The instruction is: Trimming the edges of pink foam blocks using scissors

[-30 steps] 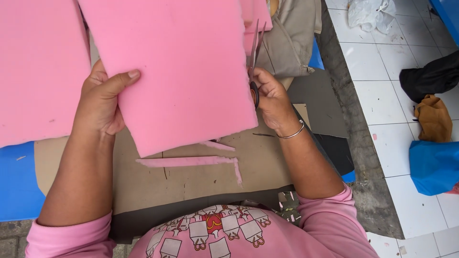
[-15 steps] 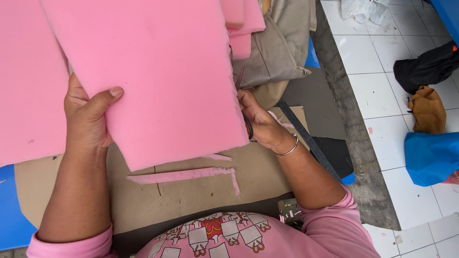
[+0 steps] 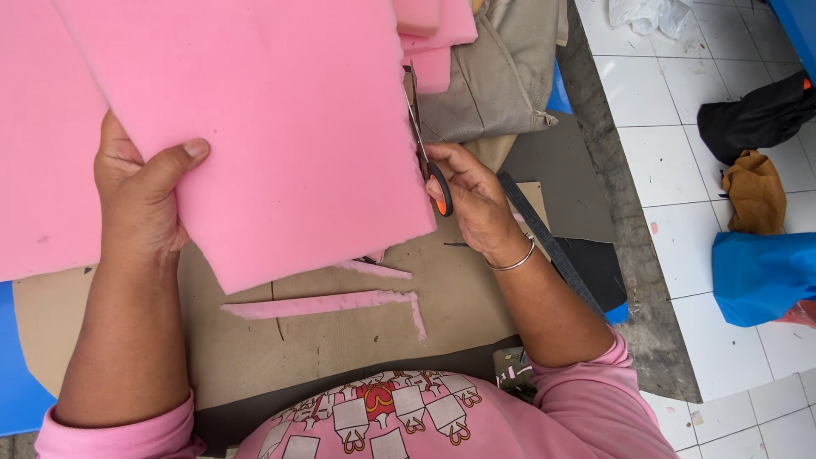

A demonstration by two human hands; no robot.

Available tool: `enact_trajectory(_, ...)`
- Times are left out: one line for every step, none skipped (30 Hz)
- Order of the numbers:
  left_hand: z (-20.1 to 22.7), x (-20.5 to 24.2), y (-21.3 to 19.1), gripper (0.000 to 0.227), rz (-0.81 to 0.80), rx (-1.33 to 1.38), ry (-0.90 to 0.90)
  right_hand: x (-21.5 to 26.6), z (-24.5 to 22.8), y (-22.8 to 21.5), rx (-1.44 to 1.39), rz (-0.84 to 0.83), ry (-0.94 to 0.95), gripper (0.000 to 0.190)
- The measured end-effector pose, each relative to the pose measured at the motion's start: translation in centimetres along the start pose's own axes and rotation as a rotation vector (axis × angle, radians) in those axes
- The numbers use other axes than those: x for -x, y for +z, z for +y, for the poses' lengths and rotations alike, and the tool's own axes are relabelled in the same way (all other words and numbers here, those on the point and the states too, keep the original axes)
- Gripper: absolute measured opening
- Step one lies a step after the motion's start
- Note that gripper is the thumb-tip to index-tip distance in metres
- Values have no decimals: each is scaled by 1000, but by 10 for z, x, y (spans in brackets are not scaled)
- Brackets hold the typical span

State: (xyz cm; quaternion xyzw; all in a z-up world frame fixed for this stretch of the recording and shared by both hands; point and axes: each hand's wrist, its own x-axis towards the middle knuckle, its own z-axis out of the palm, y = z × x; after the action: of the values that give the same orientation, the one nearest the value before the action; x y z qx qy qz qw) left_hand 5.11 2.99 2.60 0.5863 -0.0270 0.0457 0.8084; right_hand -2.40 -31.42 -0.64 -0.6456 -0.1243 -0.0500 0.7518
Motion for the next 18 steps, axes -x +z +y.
enact_trajectory(-1, 0, 1, 62, -11, 19, -14, 0, 0, 2, 19, -12, -24, 45)
enact_trajectory(-2, 0, 2, 61, -22, 38, -29, 0, 0, 4, 39, -24, -48, 46)
enact_trajectory(-2, 1, 3, 61, -24, 37, -30, 1, -1, 6, 39, -21, -48, 46)
enact_trajectory(-2, 2, 4, 62, -33, 12, -14, 1, -2, 8, 36, -3, -42, 46)
enact_trajectory(-3, 2, 6, 62, -41, -13, 2, 2, -3, 9, 34, 15, -34, 46)
enact_trajectory(-3, 2, 6, 62, -43, -12, 0, 1, -4, 10, 34, 18, -34, 46)
enact_trajectory(-4, 2, 6, 63, -79, -30, 33, 1, -5, 11, 31, 28, -29, 46)
enact_trajectory(-4, 3, 6, 64, -115, -48, 65, 1, -5, 12, 28, 39, -24, 46)
enact_trajectory(-5, 4, 6, 64, -116, -48, 64, 1, -3, 11, 28, 41, -23, 46)
enact_trajectory(-6, 5, 7, 64, -131, -55, 64, 2, -1, 9, 11, 61, -12, 45)
enact_trajectory(-7, 6, 7, 64, -147, -62, 64, 2, 1, 9, -7, 81, -1, 45)
enact_trajectory(-6, 6, 7, 64, -148, -63, 62, 3, 2, 9, -7, 83, 1, 45)
enact_trajectory(-6, 7, 7, 66, -153, -75, 80, 2, 2, 9, -19, 93, -7, 43)
enact_trajectory(-5, 7, 7, 67, -158, -87, 98, 2, 2, 9, -30, 103, -15, 42)
enact_trajectory(-6, 7, 6, 67, -157, -87, 96, 2, 5, 9, -31, 103, -13, 42)
enact_trajectory(-7, 6, 5, 67, -160, -88, 108, 3, 7, 9, -34, 121, -22, 40)
enact_trajectory(-8, 6, 4, 67, -163, -89, 121, 3, 9, 9, -37, 139, -32, 40)
enact_trajectory(-8, 5, 3, 67, -161, -89, 121, 3, 12, 10, -37, 137, -31, 40)
